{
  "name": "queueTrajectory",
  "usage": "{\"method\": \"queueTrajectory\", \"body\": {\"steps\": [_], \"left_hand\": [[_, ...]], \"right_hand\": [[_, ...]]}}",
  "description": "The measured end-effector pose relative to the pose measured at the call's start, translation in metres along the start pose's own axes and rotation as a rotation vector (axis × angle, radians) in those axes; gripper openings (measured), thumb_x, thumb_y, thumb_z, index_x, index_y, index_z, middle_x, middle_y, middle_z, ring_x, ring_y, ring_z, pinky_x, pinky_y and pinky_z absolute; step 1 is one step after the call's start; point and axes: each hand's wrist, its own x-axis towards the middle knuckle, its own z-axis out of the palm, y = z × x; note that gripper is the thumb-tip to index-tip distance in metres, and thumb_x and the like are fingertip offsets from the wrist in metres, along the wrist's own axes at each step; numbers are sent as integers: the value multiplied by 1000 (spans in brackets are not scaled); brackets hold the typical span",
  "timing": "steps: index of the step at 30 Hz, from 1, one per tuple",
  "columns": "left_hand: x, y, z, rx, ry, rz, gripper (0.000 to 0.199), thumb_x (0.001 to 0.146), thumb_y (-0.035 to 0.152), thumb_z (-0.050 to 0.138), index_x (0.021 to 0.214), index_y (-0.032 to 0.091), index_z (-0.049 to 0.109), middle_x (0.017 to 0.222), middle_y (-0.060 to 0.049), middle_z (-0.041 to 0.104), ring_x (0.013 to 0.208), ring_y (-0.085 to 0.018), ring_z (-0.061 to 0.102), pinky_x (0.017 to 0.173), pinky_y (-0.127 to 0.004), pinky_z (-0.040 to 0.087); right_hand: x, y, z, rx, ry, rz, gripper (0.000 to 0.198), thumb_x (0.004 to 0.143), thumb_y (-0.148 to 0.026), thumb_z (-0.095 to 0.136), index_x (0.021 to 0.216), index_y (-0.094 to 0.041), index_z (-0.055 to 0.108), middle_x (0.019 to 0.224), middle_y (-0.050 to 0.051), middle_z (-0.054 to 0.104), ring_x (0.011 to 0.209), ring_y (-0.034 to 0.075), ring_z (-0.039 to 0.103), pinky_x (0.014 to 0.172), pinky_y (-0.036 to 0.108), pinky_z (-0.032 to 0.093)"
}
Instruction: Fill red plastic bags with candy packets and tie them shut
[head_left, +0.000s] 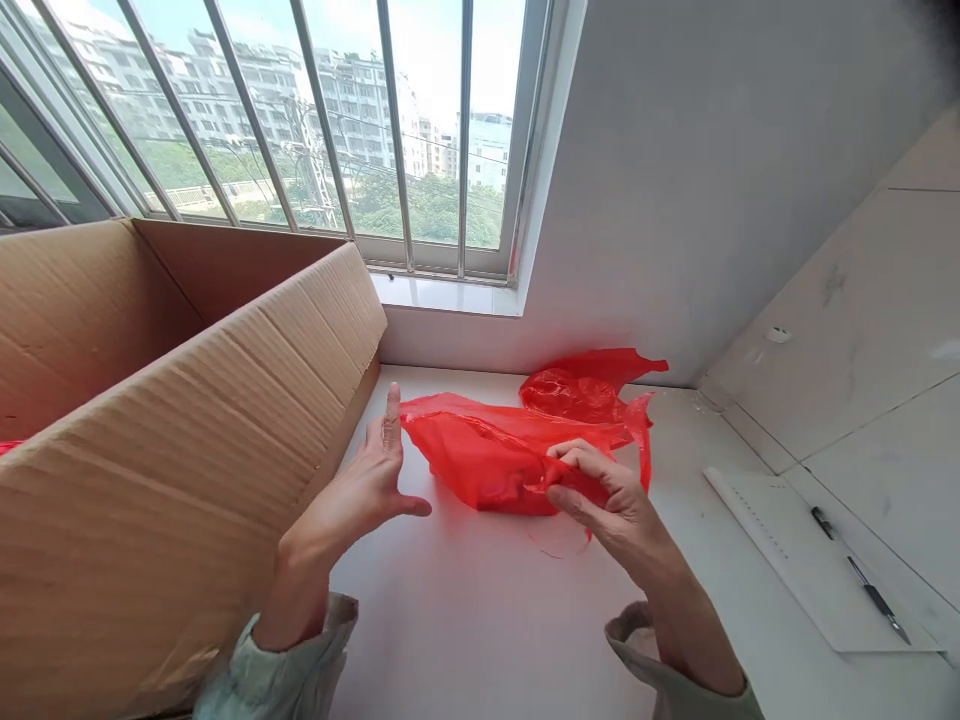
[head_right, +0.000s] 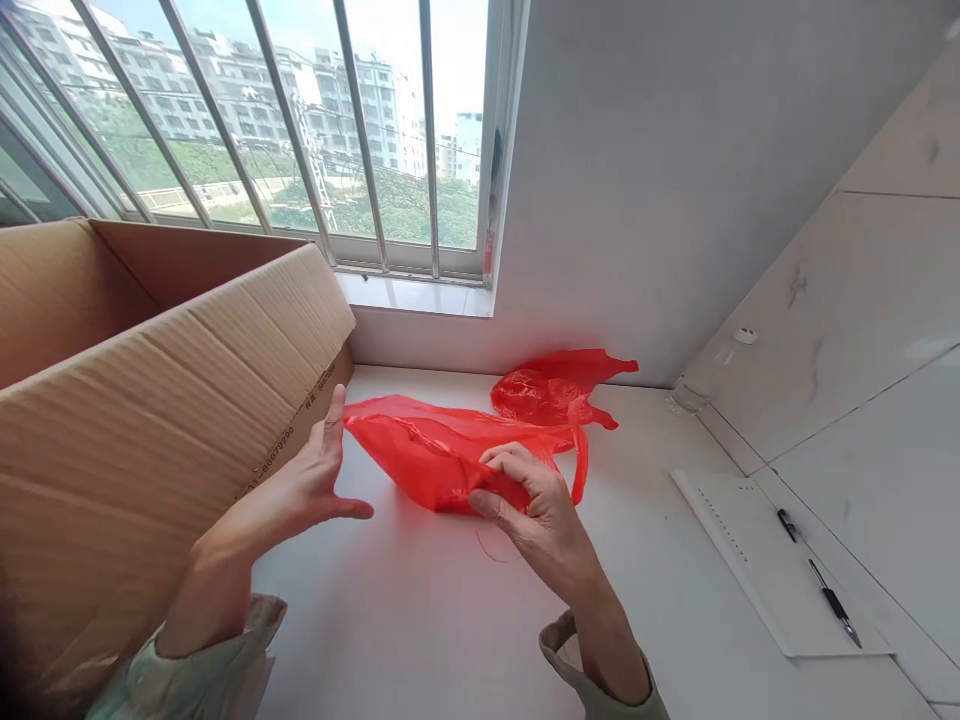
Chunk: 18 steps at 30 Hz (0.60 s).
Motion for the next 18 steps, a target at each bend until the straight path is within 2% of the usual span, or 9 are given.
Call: {"method": "queueTrajectory", "body": {"steps": [2, 4, 7, 9, 10, 12, 15, 16, 18], "left_hand": [[7, 6, 6, -110, 21, 19, 123, 71, 52, 73, 153, 18, -11, 150, -23, 28, 148, -37, 15, 114, -51, 32], [14, 9, 11, -221, 39, 19, 120, 71, 52, 76, 153, 23, -7, 153, -18, 28, 149, -33, 10, 117, -48, 27], [26, 8, 19, -414, -15, 82, 92, 70, 44, 81, 145, 25, 31, 141, -11, 47, 140, -32, 33, 112, -44, 35], [34, 6, 25, -516, -57, 144, 57, 70, 42, 81, 119, 22, 58, 123, -8, 60, 121, -31, 52, 99, -38, 45], [38, 5, 27, -547, -64, 163, 44, 71, 42, 80, 105, 20, 63, 112, -6, 64, 109, -28, 57, 91, -34, 48], [43, 4, 32, -582, -56, 172, 32, 75, 44, 77, 90, 18, 65, 95, -4, 64, 89, -23, 59, 76, -29, 48], [46, 3, 37, -655, -9, 164, 33, 81, 49, 69, 86, 16, 63, 84, -2, 59, 75, -18, 53, 65, -26, 43], [47, 1, 39, -679, 11, 154, 35, 82, 50, 67, 83, 15, 62, 81, -2, 57, 72, -16, 51, 63, -25, 42], [49, -3, 43, -722, 46, 128, 39, 81, 53, 65, 77, 14, 59, 76, -1, 54, 68, -15, 49, 60, -25, 40]], "right_hand": [[-2, 2, -7, 86, 68, 23, 18, 87, -39, 67, 79, -23, 63, 96, 0, 57, 85, 15, 53, 74, 24, 43], [-4, 5, -10, 187, 113, 39, 17, 86, -41, 67, 84, -24, 65, 86, -1, 56, 77, 14, 52, 70, 23, 42], [-4, 5, -7, 321, 211, 47, 19, 86, -43, 68, 88, -24, 65, 79, -1, 55, 71, 13, 52, 68, 24, 43], [-2, 2, 2, 310, 267, 25, 20, 89, -43, 64, 89, -24, 63, 84, -1, 57, 72, 13, 53, 69, 25, 44], [-1, 0, 7, 245, 255, 3, 19, 91, -43, 61, 90, -24, 63, 86, 0, 58, 74, 14, 54, 70, 25, 44], [2, -1, 19, 23, 72, -44, 17, 94, -39, 56, 93, -24, 64, 91, 1, 61, 80, 15, 55, 71, 26, 43], [4, 2, 29, -316, -391, -55, 14, 93, -34, 59, 95, -24, 68, 94, 1, 64, 86, 17, 58, 72, 26, 41], [4, 5, 30, -391, -468, -24, 13, 91, -32, 61, 97, -24, 69, 96, 1, 65, 87, 17, 58, 73, 27, 41], [4, 10, 27, -503, -466, 66, 14, 90, -28, 62, 101, -24, 70, 97, 2, 67, 88, 18, 59, 74, 27, 40]]}}
